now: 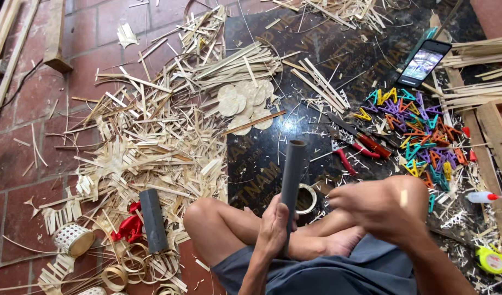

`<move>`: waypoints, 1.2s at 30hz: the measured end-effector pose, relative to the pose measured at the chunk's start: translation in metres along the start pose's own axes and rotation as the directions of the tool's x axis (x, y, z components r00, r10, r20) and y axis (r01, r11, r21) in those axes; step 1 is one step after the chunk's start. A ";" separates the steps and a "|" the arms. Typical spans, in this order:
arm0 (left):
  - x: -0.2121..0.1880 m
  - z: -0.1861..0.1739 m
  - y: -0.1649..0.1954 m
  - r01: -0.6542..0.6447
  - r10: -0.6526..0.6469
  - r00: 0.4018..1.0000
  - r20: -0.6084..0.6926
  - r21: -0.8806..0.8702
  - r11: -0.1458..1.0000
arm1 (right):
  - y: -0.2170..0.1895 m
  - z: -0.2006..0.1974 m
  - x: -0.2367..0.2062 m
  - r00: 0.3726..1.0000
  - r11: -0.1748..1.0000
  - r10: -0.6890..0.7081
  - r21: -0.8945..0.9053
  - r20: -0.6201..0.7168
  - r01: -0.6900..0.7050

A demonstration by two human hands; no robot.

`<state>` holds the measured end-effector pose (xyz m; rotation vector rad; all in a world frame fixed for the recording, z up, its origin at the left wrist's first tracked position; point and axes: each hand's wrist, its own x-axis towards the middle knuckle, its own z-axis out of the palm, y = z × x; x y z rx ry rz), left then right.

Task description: The person sits on the floor of a craft workshop and assembles woven bamboo basket bodies. They fit a woven mesh cylinder onto bamboo rings, bend thin bamboo strips around a gray PVC pipe to form rims, trim strips with pliers, press rings into the basket mouths, and fit round wooden lids onto finished baskets.

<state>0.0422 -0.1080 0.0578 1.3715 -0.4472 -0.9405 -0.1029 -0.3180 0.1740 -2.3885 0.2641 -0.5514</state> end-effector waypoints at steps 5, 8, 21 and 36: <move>-0.010 0.019 0.028 -0.146 0.140 0.988 0.064 0.121 0.982 | -0.003 0.044 0.004 0.935 1.000 -0.011 -0.003 0.354 0.013; -0.011 0.022 0.029 0.051 -0.042 0.995 0.086 -0.102 0.993 | -0.006 0.037 0.001 0.935 0.999 -0.032 0.000 0.353 0.034; -0.011 0.024 -0.002 0.195 -0.133 0.978 0.162 -0.481 0.854 | -0.053 0.028 0.006 0.984 0.958 -0.046 -0.271 0.171 0.092; -0.004 0.023 -0.038 -0.166 0.135 0.954 -0.267 -0.098 0.981 | -0.036 0.083 -0.097 0.900 0.479 0.433 0.859 -0.051 -0.182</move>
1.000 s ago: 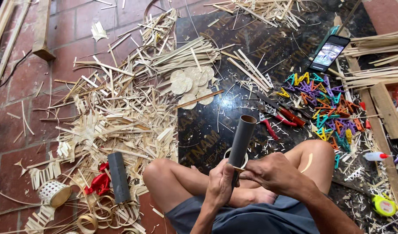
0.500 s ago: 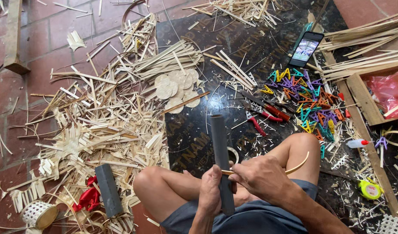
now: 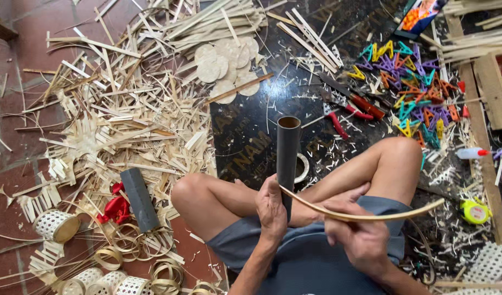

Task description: The person sits on the floor of a craft workshop and assembles woven bamboo basket bodies. They fit a woven mesh cylinder onto bamboo rings, bend thin bamboo strips around a gray PVC pipe to form rims, trim strips with pliers, press rings into the basket mouths, and fit round wooden lids onto finished baskets.

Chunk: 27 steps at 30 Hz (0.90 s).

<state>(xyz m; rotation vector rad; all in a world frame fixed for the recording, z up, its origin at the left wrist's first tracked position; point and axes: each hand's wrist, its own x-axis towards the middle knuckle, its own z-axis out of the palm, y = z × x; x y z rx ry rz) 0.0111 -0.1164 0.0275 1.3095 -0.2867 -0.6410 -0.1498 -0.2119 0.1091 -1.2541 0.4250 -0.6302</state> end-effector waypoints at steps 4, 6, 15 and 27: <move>-0.003 0.006 0.010 0.266 -0.218 0.957 0.193 -0.271 0.925 | 0.017 -0.016 0.007 0.981 0.945 0.104 0.323 -0.166 -0.046; -0.007 0.006 0.016 0.376 -0.283 0.902 0.325 -0.273 0.885 | 0.017 -0.029 0.007 0.980 0.906 0.130 0.419 -0.148 -0.057; -0.028 0.004 0.017 0.554 -0.322 0.792 0.518 -0.390 0.735 | -0.004 -0.042 -0.017 0.986 0.901 0.078 0.433 -0.148 -0.006; -0.040 -0.014 0.019 0.672 -0.340 0.717 0.608 -0.475 0.568 | -0.079 -0.005 -0.036 0.972 0.915 -0.192 -0.333 0.134 0.227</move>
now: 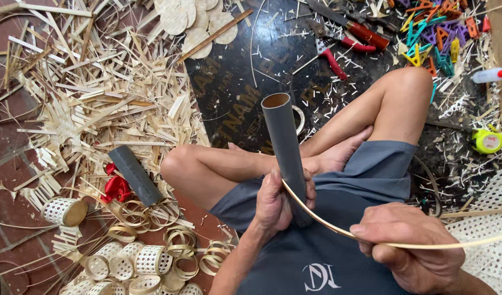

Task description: The person sits on the floor of a craft workshop and assembles woven bamboo basket bodies. They fit a woven mesh cylinder onto bamboo rings, bend thin bamboo strips around a gray PVC pipe to form rims, trim strips with pliers, press rings into the basket mouths, and fit round wooden lids onto finished baskets.

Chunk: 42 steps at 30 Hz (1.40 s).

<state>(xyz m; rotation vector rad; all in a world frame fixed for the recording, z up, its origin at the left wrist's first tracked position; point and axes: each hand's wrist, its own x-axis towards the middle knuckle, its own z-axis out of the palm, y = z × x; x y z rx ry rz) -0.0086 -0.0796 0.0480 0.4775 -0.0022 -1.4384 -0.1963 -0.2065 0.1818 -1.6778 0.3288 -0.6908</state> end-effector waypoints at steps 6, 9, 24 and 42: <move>-0.007 0.004 0.004 -0.045 0.045 0.991 0.122 -0.002 0.999 | 0.033 0.002 -0.005 0.902 0.795 0.345 0.591 -0.260 -0.134; -0.006 0.007 0.009 0.025 -0.035 0.981 0.189 0.058 0.998 | 0.079 -0.010 -0.001 0.935 0.562 0.335 0.821 -0.118 -0.098; 0.064 -0.004 -0.011 0.516 -0.484 0.503 0.716 0.200 0.833 | 0.176 0.087 0.111 0.860 -0.090 -0.358 0.903 0.364 -0.420; 0.047 0.022 0.060 -0.319 0.484 0.856 0.181 0.922 0.220 | -0.026 0.024 0.136 0.990 0.893 0.067 -0.450 0.126 -0.003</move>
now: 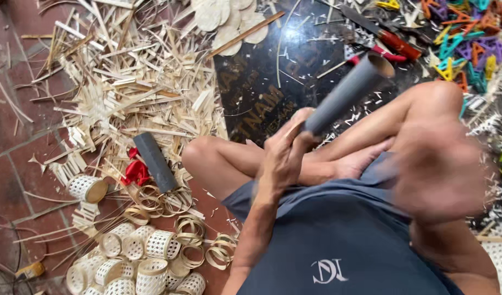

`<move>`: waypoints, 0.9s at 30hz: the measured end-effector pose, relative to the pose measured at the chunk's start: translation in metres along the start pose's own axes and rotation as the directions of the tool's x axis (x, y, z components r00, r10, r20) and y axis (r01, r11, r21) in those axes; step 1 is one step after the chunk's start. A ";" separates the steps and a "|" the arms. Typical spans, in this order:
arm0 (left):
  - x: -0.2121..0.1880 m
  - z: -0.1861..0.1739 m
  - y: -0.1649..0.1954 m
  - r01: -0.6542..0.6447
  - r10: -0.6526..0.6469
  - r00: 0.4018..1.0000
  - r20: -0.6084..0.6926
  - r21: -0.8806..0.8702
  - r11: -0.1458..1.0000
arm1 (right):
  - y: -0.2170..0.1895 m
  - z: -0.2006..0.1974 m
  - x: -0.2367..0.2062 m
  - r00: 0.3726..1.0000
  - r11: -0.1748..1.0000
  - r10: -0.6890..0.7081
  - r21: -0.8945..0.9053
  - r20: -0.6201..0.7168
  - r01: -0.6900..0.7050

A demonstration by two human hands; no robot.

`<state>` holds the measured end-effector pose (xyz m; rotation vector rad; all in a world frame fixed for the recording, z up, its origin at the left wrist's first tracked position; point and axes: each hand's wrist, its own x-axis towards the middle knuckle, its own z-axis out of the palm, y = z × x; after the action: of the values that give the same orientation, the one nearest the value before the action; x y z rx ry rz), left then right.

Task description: The person sits on the floor of a craft workshop and assembles woven bamboo basket bodies. They fit a woven mesh cylinder onto bamboo rings, bend thin bamboo strips around a gray PVC pipe to form rims, trim strips with pliers, press rings into the basket mouths, and fit round wooden lids onto finished baskets.

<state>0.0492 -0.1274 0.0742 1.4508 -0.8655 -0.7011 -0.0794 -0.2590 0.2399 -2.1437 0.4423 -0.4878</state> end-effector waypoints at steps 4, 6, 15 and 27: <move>0.021 0.023 0.011 -0.148 0.273 0.945 -0.180 0.508 0.849 | 0.005 0.048 -0.005 0.855 0.835 -0.514 -0.270 -0.073 0.479; 0.020 0.020 0.012 -0.135 0.290 0.931 -0.221 0.529 0.838 | 0.024 0.056 -0.021 0.830 0.832 -0.544 -0.208 -0.126 0.514; -0.024 -0.002 0.001 0.172 -0.087 0.983 0.164 -0.626 0.760 | 0.074 0.046 -0.096 0.940 0.797 -0.008 0.565 -0.342 0.212; -0.023 0.057 -0.012 0.880 0.487 0.476 0.732 -0.396 -0.263 | 0.154 0.064 -0.053 0.999 -0.158 -0.003 0.986 0.050 -0.049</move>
<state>-0.0098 -0.1389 0.0569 -0.6182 -0.1111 -2.0444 -0.1143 -0.2763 0.0691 -0.4653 -0.0531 -0.4883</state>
